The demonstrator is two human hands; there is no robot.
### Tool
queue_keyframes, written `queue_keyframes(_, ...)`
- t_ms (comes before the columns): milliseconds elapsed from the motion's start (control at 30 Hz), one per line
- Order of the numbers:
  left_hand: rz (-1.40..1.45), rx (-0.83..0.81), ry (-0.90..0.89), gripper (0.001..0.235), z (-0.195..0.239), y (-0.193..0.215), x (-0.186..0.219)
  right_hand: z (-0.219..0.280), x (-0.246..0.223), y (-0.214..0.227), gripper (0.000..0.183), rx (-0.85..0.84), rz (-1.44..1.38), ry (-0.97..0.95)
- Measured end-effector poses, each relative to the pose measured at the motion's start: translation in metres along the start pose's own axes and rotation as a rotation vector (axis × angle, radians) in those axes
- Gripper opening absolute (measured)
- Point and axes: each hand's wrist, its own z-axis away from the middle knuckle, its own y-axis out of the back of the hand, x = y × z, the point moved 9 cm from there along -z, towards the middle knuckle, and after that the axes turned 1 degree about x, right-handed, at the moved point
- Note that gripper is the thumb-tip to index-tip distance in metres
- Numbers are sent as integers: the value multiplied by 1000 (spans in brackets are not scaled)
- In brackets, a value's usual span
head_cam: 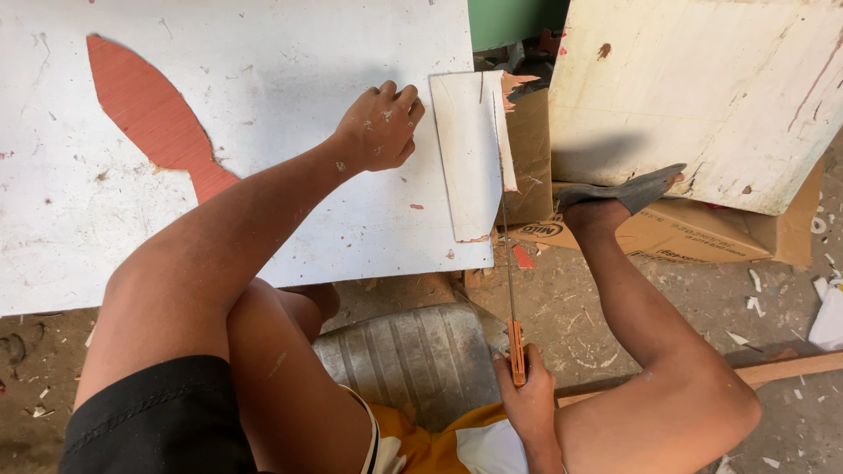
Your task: The person is using a hand saw to cut through a white board while seated on a stool.
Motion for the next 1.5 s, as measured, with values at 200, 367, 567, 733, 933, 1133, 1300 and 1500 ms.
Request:
queue_keyframes(200, 10, 45, 3, 36, 0, 4, 0, 2, -9, 3, 38, -27, -3, -41)
queue_keyframes(367, 2, 20, 4, 36, 0, 2, 0, 2, -8, 2, 40, -17, -7, -25)
queue_keyframes(567, 7, 31, 4, 36, 1, 3, 0, 2, -12, 4, 39, -32, -4, -31)
queue_keyframes(733, 6, -45, -1, 41, -1, -1, 0, 2, -10, 3, 40, -24, -15, -32)
queue_keyframes(933, -8, 32, 3, 39, 0, 3, 0, 2, -12, 4, 41, -33, -22, -17)
queue_keyframes(1133, -4, 82, 7, 34, 1, 7, 0, 2, -11, 3, 40, -17, -14, 22)
queue_keyframes(1300, -1, 39, 2, 37, 0, 4, 1, 2, -8, 2, 42, -26, 0, -20)
queue_keyframes(1500, 410, -192, 405, 36, -5, 5, 4, 0, 8, 6, 29, 70, -96, 16)
